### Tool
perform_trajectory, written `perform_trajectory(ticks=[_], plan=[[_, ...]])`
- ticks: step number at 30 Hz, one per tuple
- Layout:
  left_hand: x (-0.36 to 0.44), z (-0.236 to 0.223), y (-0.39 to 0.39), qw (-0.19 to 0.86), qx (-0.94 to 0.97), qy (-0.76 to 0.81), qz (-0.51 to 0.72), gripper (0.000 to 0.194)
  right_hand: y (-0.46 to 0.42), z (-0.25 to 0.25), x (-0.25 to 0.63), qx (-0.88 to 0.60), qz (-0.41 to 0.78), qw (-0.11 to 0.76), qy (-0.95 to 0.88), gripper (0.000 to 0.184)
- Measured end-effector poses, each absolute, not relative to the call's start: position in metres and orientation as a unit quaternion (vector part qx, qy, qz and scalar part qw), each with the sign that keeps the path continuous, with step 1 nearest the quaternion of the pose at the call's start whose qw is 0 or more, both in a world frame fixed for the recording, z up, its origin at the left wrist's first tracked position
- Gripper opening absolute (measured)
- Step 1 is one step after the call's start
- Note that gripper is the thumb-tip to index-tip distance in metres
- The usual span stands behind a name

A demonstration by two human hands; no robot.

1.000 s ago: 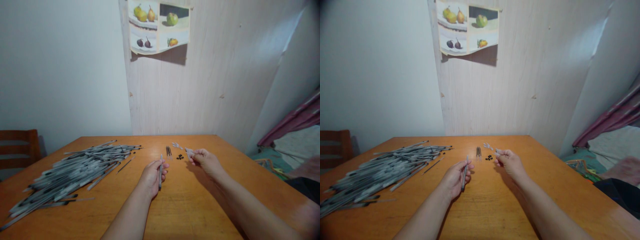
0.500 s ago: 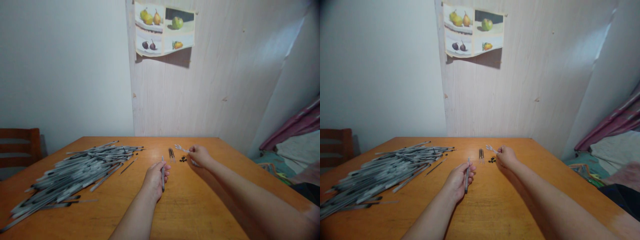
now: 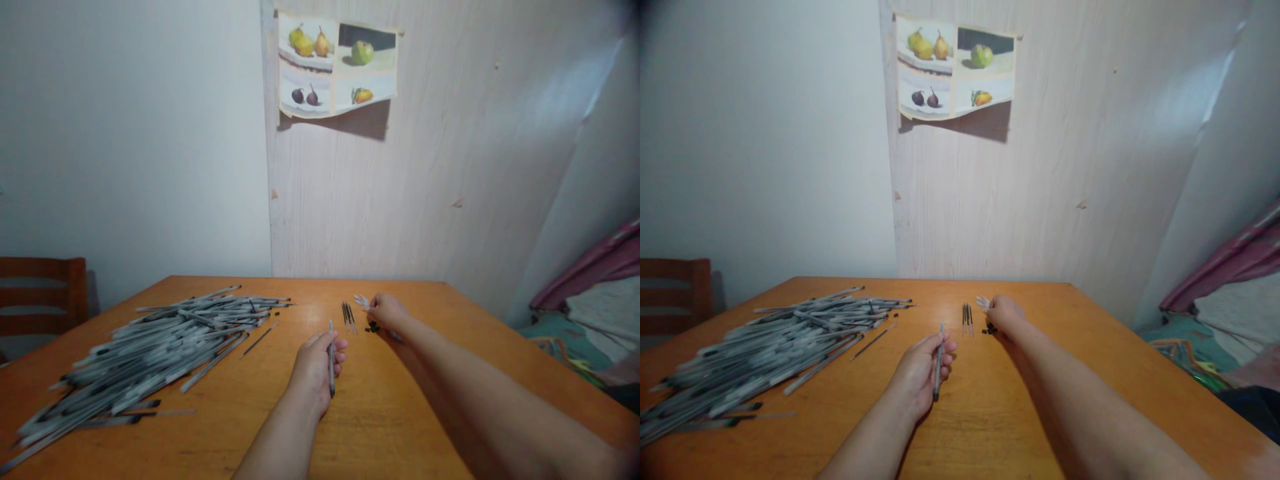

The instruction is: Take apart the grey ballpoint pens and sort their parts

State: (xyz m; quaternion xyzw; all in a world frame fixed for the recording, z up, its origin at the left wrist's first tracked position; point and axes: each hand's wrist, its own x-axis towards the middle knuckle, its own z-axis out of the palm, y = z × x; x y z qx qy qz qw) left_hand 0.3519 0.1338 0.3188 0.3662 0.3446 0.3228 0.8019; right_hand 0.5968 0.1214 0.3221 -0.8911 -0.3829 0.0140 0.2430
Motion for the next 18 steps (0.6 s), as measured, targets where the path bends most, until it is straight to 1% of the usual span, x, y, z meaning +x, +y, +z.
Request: perform_trajectory(ticks=[2, 6, 10, 15, 18], plan=[[0.3517, 0.3186, 0.1333, 0.802, 0.366, 0.344, 0.323, 0.011, 0.1250, 0.3198, 0.5995, -0.894, 0.019, 0.234, -0.381, 0.013], [0.3514, 0.3180, 0.1332, 0.802, 0.368, 0.342, 0.323, 0.012, 0.1290, 0.3186, 0.6014, -0.899, 0.022, 0.226, -0.375, 0.019], [0.3509, 0.3194, 0.1330, 0.801, 0.372, 0.343, 0.320, 0.012, 0.1309, 0.3187, 0.5998, -0.899, 0.024, 0.232, -0.371, 0.017], [0.3500, 0.3224, 0.1325, 0.802, 0.372, 0.344, 0.316, 0.010, 0.1279, 0.3217, 0.5978, -0.889, 0.008, 0.276, -0.366, 0.010], [0.3500, 0.3234, 0.1327, 0.806, 0.370, 0.334, 0.321, 0.012, 0.1210, 0.3279, 0.5935, -0.871, -0.007, 0.321, -0.372, 0.011]])
